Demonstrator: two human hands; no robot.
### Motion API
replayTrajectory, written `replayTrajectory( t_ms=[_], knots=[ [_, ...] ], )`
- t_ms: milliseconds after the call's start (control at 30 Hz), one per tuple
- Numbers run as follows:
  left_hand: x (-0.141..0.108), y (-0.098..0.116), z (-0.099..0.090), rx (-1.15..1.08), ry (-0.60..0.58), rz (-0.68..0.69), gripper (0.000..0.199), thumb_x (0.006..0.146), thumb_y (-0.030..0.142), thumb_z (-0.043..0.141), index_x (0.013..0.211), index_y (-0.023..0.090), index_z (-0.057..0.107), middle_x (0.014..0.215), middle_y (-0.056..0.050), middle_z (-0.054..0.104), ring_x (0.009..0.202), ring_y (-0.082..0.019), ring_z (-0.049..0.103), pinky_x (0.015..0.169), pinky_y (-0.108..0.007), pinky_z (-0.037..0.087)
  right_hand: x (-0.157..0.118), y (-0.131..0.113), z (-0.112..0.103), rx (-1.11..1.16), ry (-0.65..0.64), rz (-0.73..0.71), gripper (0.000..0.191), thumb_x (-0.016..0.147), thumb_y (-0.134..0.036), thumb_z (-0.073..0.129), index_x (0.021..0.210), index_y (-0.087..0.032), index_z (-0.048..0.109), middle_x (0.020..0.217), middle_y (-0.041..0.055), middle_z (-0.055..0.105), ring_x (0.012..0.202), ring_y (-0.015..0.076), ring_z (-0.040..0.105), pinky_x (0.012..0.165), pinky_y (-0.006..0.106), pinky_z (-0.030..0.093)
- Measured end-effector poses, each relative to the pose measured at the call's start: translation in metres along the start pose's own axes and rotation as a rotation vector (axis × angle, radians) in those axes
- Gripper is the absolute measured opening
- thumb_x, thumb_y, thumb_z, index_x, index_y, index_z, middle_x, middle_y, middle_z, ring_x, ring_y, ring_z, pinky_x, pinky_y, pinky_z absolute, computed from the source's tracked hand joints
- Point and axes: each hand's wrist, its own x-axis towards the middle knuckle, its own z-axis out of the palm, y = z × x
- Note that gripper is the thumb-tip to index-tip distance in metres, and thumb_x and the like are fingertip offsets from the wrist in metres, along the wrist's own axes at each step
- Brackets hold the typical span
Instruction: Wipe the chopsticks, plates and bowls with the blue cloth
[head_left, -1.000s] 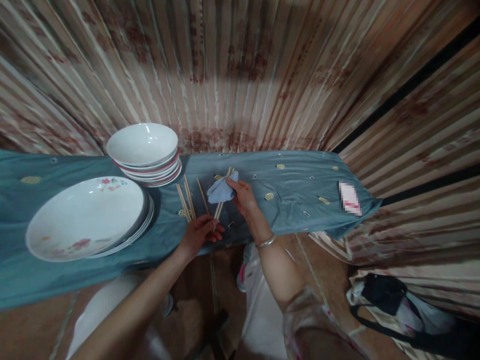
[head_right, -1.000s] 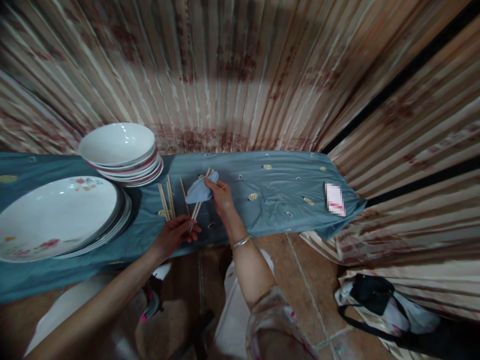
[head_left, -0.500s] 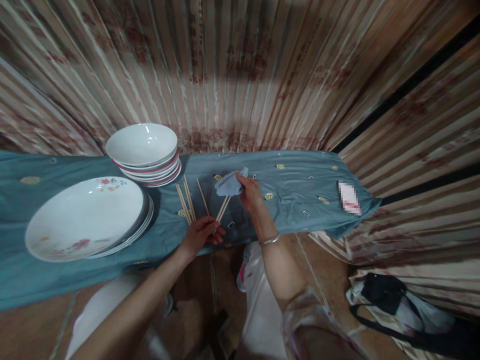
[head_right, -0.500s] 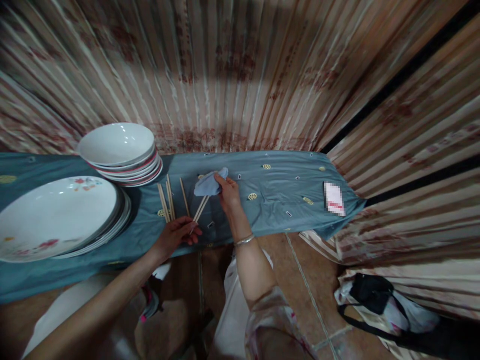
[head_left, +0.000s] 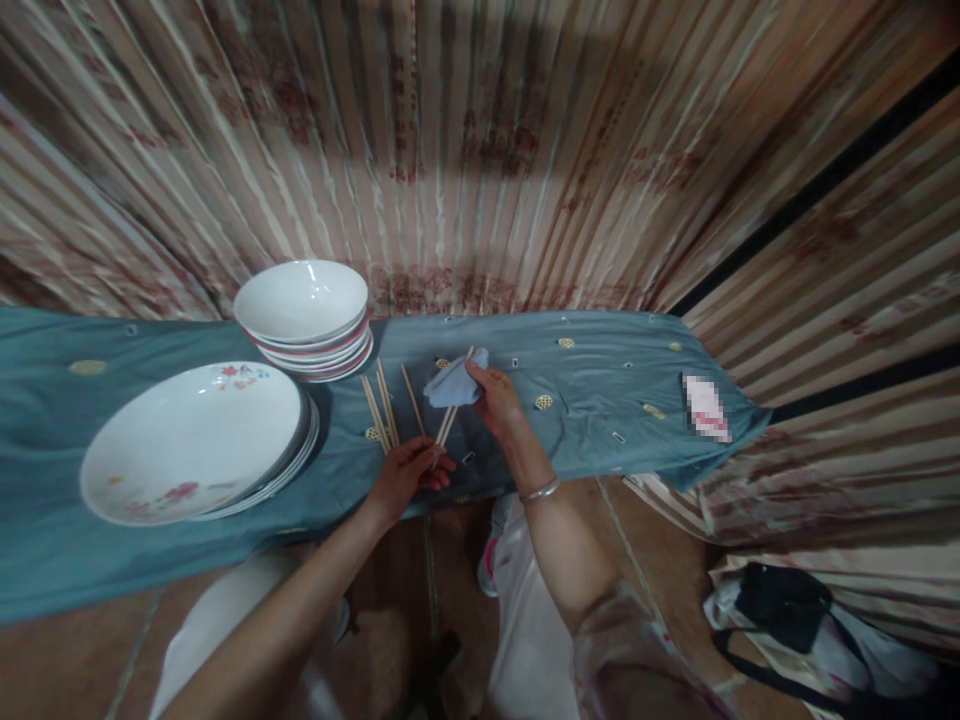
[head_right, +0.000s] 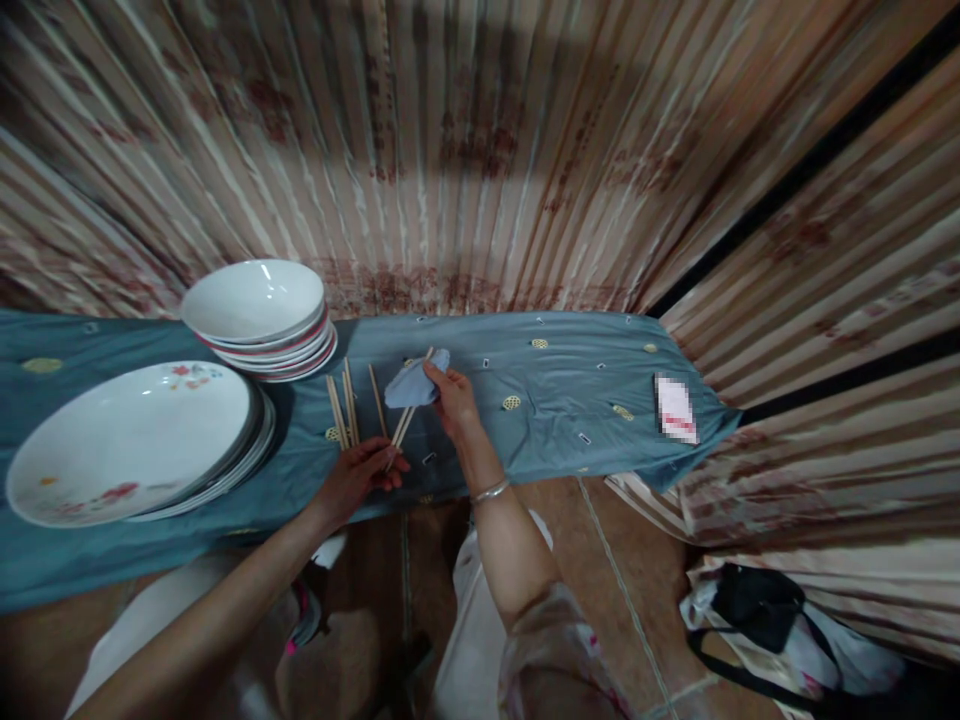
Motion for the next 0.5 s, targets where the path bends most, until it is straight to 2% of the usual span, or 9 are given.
replayTrajectory(
  t_ms=[300,500],
  knots=[
    [0.005,0.011,-0.006,-0.089,0.089,0.023,0.031,0.060,0.036,0.076,0.075,0.012,0.062,0.063,-0.003,0.068,0.046,-0.009,0.056,0.044,-0.020,0.040,-0.008,0.021,0.019,0.006,-0.110,0.133,0.032,0.050,-0.039,0.084,0.065,-0.016,0.068,0.056,-0.0026,0.065,0.051,0.0097,0.055,0.055,0.023,0.043],
    [0.008,0.015,-0.012,-0.120,0.132,0.057,0.014,0.062,0.024,0.069,0.069,0.014,0.062,0.064,-0.005,0.069,0.049,-0.011,0.056,0.047,-0.022,0.040,-0.018,0.029,0.027,-0.057,-0.176,0.186,0.037,0.048,-0.044,0.083,0.065,-0.015,0.068,0.053,-0.0027,0.064,0.046,0.0087,0.052,0.048,0.022,0.038]
  ],
)
